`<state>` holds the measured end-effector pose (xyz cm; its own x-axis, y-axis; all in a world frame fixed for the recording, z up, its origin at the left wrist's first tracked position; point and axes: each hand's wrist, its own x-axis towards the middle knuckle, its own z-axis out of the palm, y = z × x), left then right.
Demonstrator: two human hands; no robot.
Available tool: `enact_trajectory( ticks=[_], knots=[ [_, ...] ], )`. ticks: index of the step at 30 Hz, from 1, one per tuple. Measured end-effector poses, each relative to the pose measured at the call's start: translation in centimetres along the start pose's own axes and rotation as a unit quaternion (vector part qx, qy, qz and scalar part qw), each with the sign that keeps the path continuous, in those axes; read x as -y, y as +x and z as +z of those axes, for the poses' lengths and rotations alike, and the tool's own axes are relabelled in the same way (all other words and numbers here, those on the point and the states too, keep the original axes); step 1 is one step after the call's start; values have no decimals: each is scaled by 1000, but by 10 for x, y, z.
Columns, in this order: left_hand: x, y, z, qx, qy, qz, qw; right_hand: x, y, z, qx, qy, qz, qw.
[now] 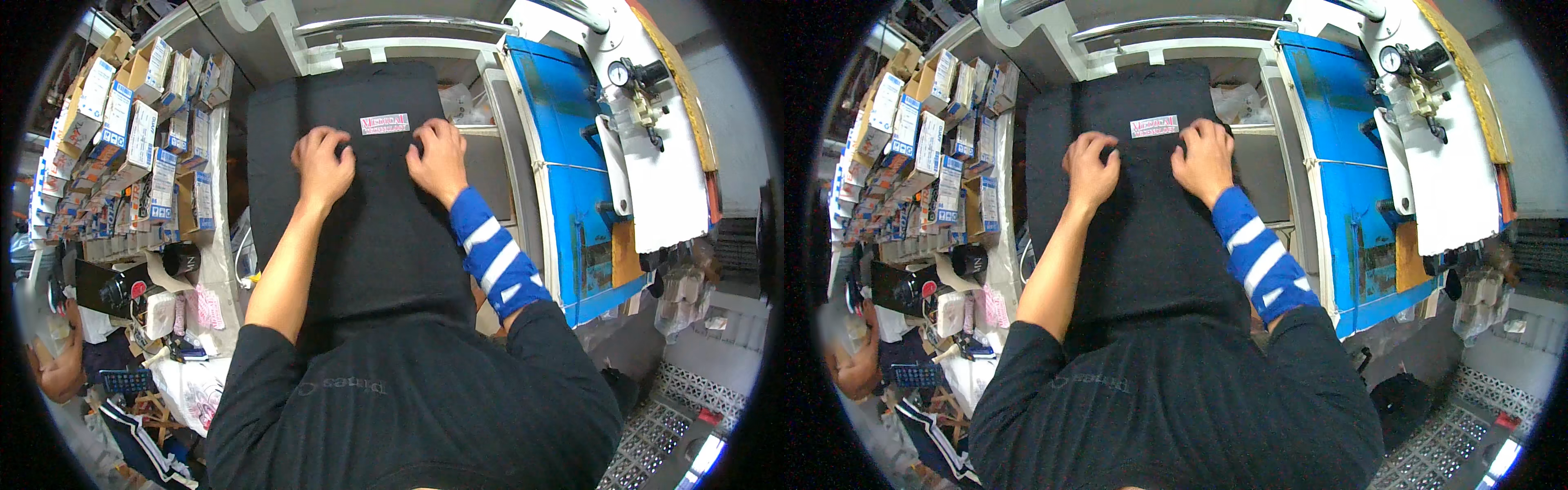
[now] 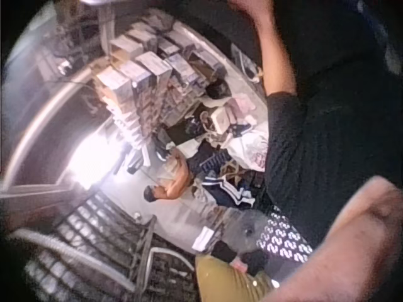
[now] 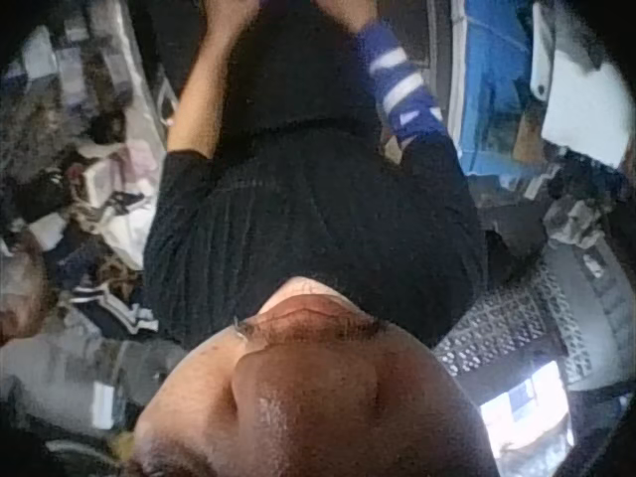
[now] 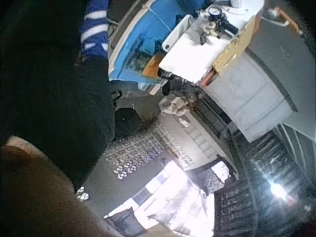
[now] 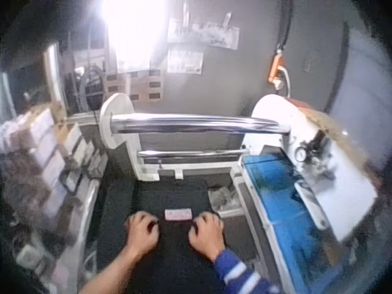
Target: The person places a black t-shirt on a heat press, aligns a printed transfer sheet on the back, and operates the press. They repeat the process for a second t-shirt, handling the garments and transfer sheets by hand.
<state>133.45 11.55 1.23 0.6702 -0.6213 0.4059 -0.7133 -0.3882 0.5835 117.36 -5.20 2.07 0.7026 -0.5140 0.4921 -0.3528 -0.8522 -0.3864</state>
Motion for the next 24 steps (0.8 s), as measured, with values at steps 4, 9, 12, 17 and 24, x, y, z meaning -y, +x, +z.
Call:
enact_trajectory(
  ticks=[4, 9, 12, 17, 24],
  knots=[
    [22, -82, -68, -21, -6, 55, 998, 10, -80, -57, -58, 76, -15, 995],
    [13, -204, -133, -14, 82, -35, 996, 15, -161, -177, -122, 15, 81, 989],
    [7, -239, -133, 29, 145, -26, 989, -26, -165, -262, -278, -131, 101, 946],
    [12, -250, -122, 18, 198, -12, 980, -111, -160, -354, -283, -303, 179, 892],
    [13, -252, -119, -5, 209, 6, 978, -165, -161, -361, -153, -329, 142, 921]
  ],
)
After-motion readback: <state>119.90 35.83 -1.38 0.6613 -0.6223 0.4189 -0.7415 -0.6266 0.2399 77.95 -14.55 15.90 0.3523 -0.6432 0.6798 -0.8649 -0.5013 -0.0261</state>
